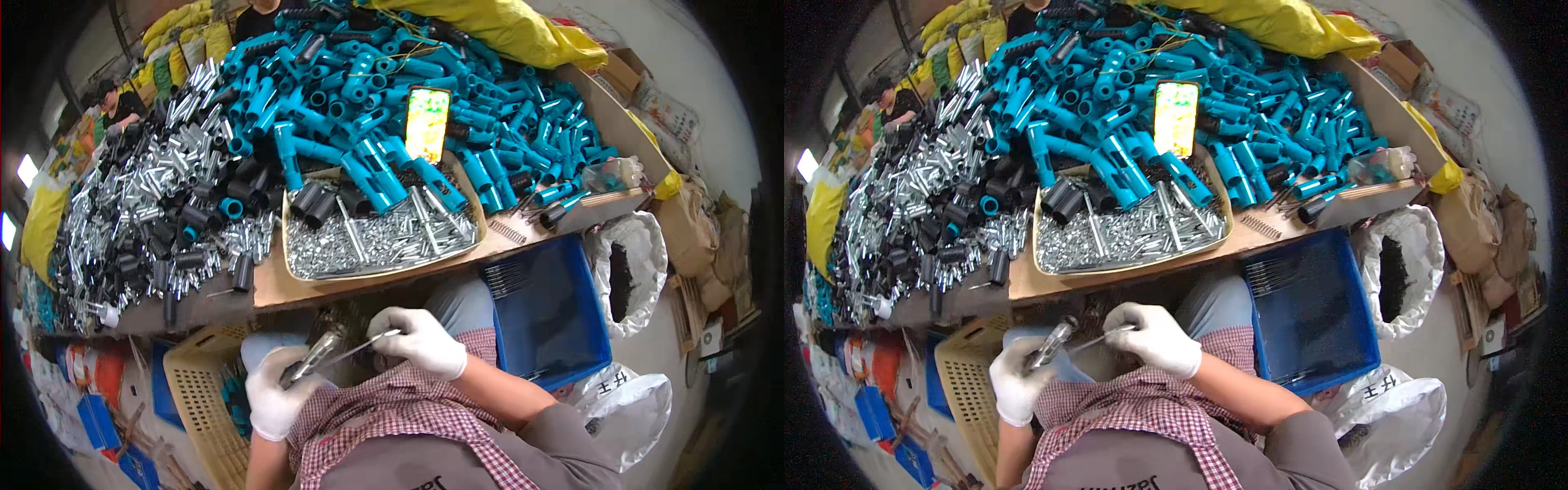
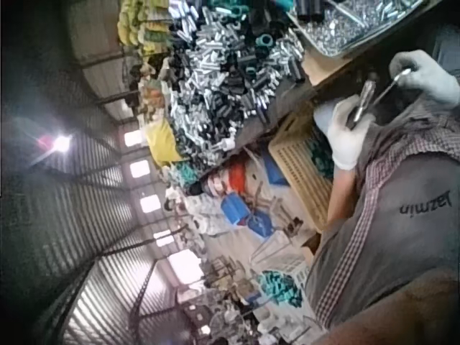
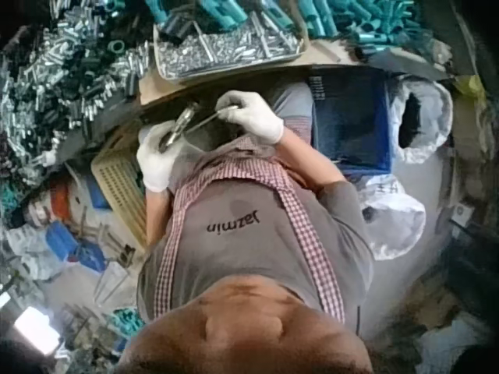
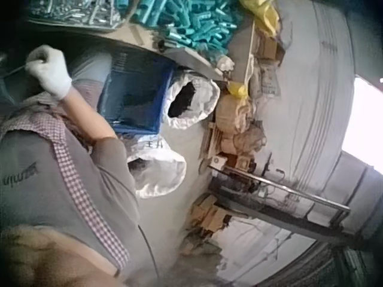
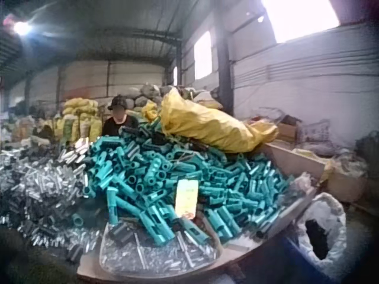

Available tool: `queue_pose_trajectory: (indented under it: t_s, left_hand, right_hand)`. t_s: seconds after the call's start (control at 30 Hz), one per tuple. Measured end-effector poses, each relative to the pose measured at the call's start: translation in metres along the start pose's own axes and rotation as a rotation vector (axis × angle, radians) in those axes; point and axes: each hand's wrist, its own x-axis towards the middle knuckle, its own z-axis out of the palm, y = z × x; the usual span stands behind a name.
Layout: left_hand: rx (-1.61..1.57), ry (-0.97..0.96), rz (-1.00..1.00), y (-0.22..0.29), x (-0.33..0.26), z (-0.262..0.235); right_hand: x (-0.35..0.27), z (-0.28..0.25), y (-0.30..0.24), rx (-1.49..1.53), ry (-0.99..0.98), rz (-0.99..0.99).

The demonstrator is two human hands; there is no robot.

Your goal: Assembling blue plastic handles with metal internal components and springs.

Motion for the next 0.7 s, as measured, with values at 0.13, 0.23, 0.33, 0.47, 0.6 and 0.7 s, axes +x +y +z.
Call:
queue_pose_trajectory:
  t_s: [0.13, 0.23, 0.33, 0.47, 0.6, 0.7]
  left_hand:
    - [0.024, 0.079, -0.042, -0.009, -0.002, -0.016]
    - [0.158, -0.045, 0.003, 0.015, 0.003, -0.017]
    - [0.185, -0.126, 0.109, 0.027, 0.005, -0.001]
    - [0.165, -0.15, 0.147, 0.038, 0.007, 0.018]
    - [0.161, -0.235, 0.213, 0.031, 0.008, 0.022]
    - [0.05, -0.279, 0.086, 0.028, 0.006, 0.023]
  right_hand:
    - [-0.011, -0.037, -0.025, -0.042, 0.162, 0.049]
    - [-0.017, -0.045, -0.028, -0.153, 0.138, -0.036]
    - [-0.019, -0.042, -0.028, -0.193, 0.005, -0.124]
    - [-0.022, -0.028, -0.032, -0.231, -0.132, -0.081]
    - [-0.021, -0.024, -0.026, -0.213, -0.176, -0.1]
    - [-0.018, -0.024, -0.022, -0.225, -0.208, -0.15]
